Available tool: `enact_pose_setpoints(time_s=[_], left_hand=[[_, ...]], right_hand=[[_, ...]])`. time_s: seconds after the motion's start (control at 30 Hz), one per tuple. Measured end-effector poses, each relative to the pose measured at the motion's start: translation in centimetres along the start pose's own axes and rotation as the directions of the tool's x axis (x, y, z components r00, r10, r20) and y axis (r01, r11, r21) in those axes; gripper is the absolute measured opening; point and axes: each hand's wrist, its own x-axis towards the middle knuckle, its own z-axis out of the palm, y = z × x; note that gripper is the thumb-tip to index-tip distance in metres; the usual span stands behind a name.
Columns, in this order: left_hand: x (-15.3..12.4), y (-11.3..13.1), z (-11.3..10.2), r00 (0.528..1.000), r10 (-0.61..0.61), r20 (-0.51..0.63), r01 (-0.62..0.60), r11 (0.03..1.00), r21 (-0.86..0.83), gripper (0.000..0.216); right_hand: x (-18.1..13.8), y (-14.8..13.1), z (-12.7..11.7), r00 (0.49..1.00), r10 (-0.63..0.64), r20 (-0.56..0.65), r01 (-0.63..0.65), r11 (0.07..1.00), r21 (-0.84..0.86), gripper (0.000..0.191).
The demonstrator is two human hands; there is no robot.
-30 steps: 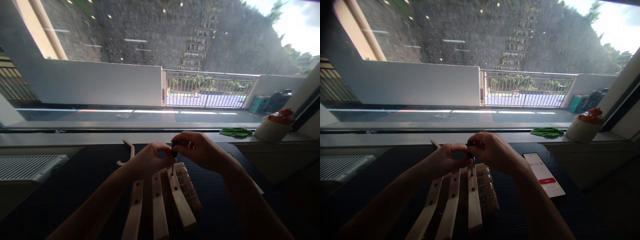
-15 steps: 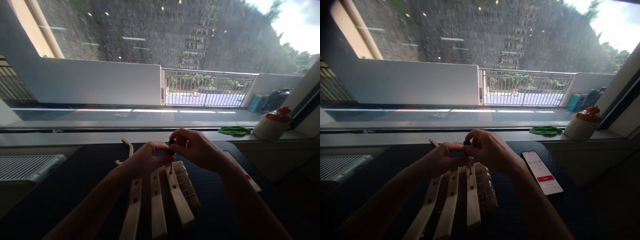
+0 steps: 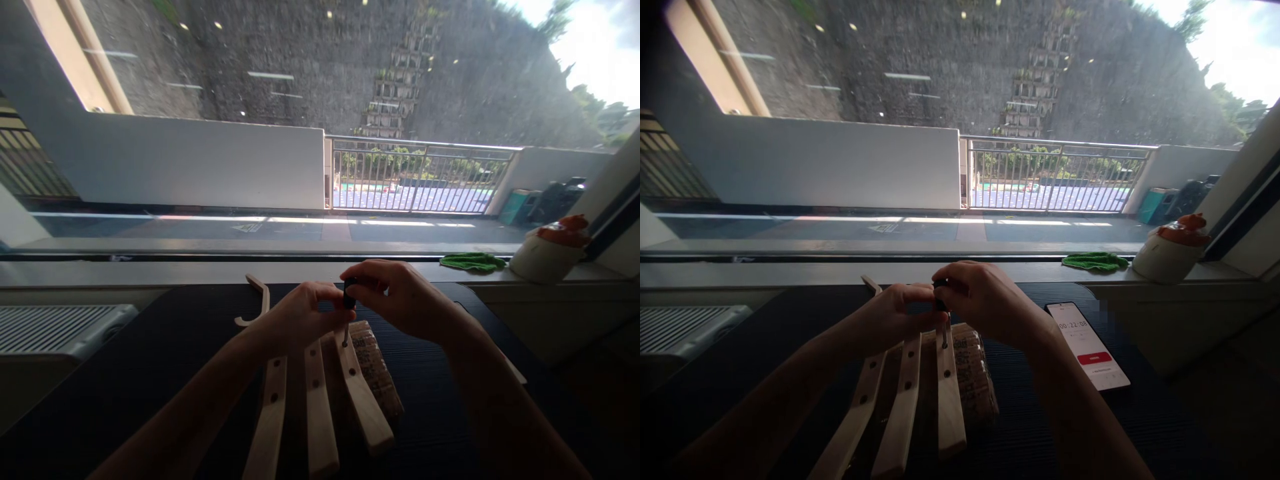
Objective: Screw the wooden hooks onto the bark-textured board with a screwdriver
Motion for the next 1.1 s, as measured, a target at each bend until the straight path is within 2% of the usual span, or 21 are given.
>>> enact_pose_setpoints(time_s=[0.3, 0.57, 0.77, 1.1], left_hand=[[0.06, -0.21, 0.32, 0.999, -0.027, 0.024, 0.027, 1.0, 0.01, 0.029], [-0.05, 0.05, 0.57, 1.0, -0.007, 0.021, 0.007, 1.0, -0.002, 0.027], [-0.27, -0.07, 0.05, 0.996, -0.041, 0.084, 0.045, 0.998, -0.043, 0.032], [-0.4, 0.02, 0.07, 0.998, -0.031, 0.059, 0.034, 0.998, -0.045, 0.029]], right_hand=[[-0.14, 0.18, -0.02, 0.998, 0.065, 0.002, -0.065, 0.998, 0.007, 0.018], [-0.4, 0.44, 0.01, 0.993, 0.118, -0.004, -0.118, 0.993, 0.009, 0.025], [-0.26, 0.07, -0.18, 0.996, 0.071, 0.047, -0.074, 0.995, 0.073, 0.024], [0.04, 0.49, -0.27, 0.996, 0.056, 0.07, -0.066, 0.989, 0.135, 0.024]])
